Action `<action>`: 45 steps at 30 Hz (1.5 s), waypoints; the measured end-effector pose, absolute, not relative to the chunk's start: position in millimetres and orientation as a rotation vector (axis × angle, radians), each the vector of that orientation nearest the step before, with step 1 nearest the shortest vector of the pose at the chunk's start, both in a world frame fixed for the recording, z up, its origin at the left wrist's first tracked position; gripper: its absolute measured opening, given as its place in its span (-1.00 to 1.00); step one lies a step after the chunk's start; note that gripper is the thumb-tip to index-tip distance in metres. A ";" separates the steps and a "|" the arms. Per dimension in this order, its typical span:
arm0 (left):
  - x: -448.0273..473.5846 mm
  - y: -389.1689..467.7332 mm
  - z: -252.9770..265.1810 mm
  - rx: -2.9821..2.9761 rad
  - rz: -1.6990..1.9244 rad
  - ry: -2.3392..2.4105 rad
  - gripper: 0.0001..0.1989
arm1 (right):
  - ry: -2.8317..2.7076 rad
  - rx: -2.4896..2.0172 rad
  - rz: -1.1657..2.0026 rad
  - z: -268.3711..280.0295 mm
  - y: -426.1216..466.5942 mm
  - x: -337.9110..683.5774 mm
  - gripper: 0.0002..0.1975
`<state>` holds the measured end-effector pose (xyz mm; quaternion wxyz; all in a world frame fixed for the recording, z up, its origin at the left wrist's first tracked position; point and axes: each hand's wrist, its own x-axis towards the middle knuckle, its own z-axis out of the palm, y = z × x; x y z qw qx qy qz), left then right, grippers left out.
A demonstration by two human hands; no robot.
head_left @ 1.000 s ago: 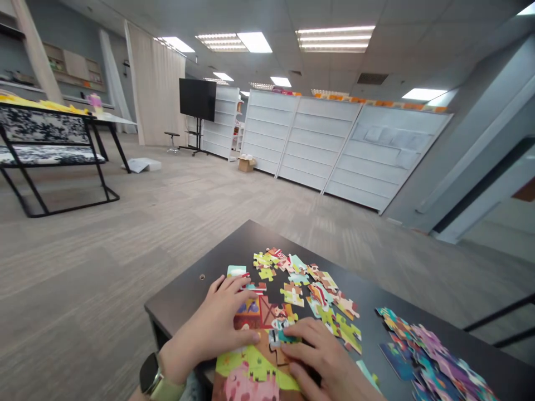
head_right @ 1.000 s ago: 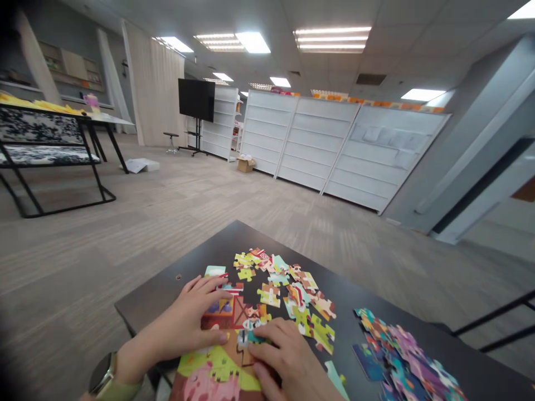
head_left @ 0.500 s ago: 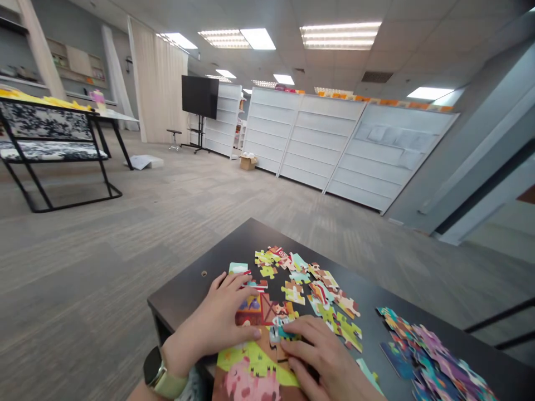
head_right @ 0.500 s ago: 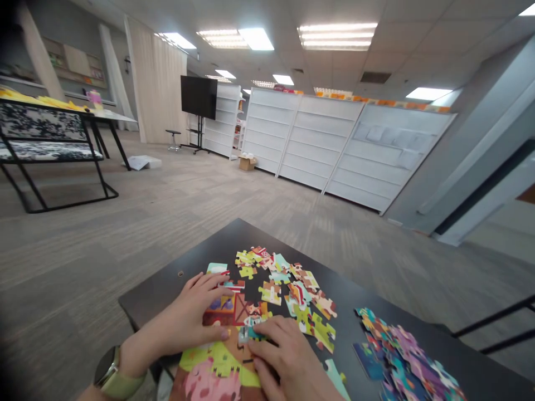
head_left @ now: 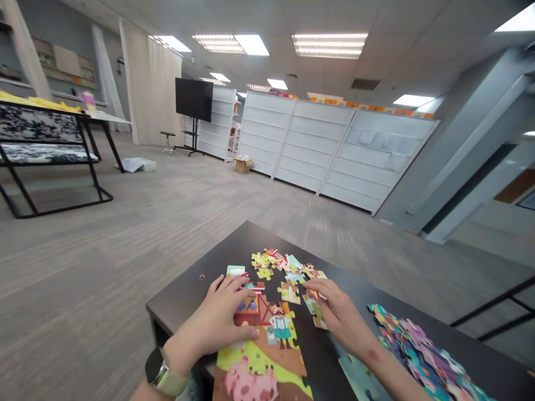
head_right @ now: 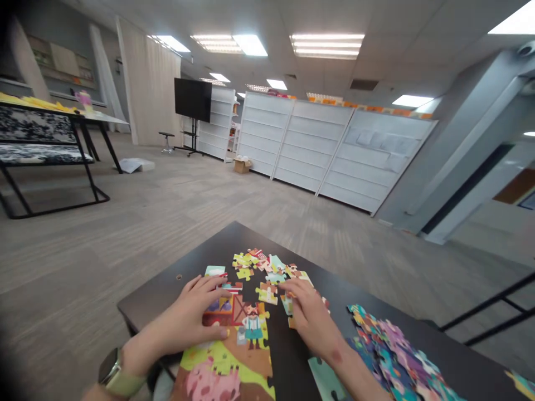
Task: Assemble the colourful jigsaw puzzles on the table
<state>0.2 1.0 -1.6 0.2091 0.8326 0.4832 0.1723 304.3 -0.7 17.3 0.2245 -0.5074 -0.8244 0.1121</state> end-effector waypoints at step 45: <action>-0.3 3.0 -9.8 2.402 0.427 1.364 -0.42 | -1.779 -1.540 0.974 -5.5 -84.8 314.4 -0.66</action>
